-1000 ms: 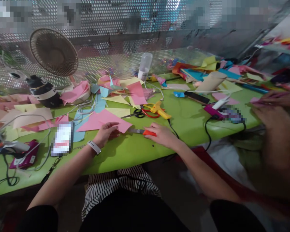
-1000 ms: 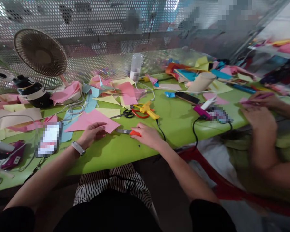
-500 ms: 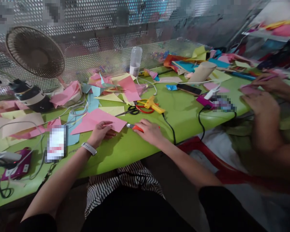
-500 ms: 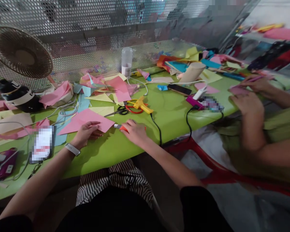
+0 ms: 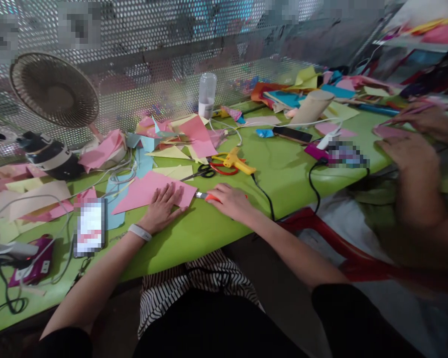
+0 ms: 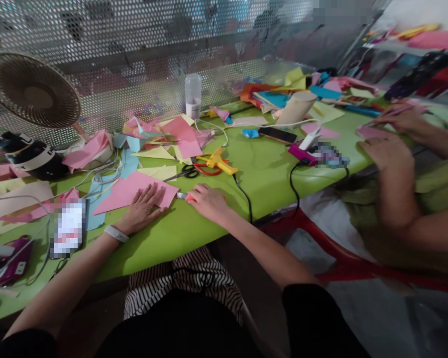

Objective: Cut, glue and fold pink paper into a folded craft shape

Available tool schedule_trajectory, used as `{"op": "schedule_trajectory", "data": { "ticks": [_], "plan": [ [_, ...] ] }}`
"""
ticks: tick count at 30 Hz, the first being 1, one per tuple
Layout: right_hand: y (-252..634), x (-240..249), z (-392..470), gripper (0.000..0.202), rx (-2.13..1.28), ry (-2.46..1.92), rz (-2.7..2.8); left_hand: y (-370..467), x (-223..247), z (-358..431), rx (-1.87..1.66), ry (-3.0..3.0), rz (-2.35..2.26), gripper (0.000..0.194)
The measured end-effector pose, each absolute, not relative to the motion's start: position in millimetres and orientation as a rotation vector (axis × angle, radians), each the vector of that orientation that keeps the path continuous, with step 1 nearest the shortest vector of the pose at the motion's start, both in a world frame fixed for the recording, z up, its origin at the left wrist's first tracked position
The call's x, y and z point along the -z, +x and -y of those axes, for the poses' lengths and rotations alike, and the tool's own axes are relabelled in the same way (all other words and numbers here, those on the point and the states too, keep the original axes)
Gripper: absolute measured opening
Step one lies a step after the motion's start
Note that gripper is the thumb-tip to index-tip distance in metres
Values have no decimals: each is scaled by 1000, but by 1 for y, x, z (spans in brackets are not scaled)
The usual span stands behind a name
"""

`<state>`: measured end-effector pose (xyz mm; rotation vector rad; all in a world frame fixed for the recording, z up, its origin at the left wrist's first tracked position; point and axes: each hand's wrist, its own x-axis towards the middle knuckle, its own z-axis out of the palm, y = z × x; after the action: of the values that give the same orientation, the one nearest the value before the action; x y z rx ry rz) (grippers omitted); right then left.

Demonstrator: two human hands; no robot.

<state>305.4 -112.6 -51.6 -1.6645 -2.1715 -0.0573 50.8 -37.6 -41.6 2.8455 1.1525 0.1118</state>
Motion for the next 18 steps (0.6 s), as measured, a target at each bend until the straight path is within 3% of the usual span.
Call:
{"op": "schedule_trajectory", "data": {
  "ticks": [5,10,18],
  "plan": [
    [308,50,107,31,37,-1665,2231,46,51,35,-55,2887,-1140,73],
    [308,48,104,19,164,-1645,2332,45,53,33,-68,2906,-1118,76],
    [299,55,113,28,409,-1669,2254,47,50,35,-117,2900,-1104,76]
  ]
}}
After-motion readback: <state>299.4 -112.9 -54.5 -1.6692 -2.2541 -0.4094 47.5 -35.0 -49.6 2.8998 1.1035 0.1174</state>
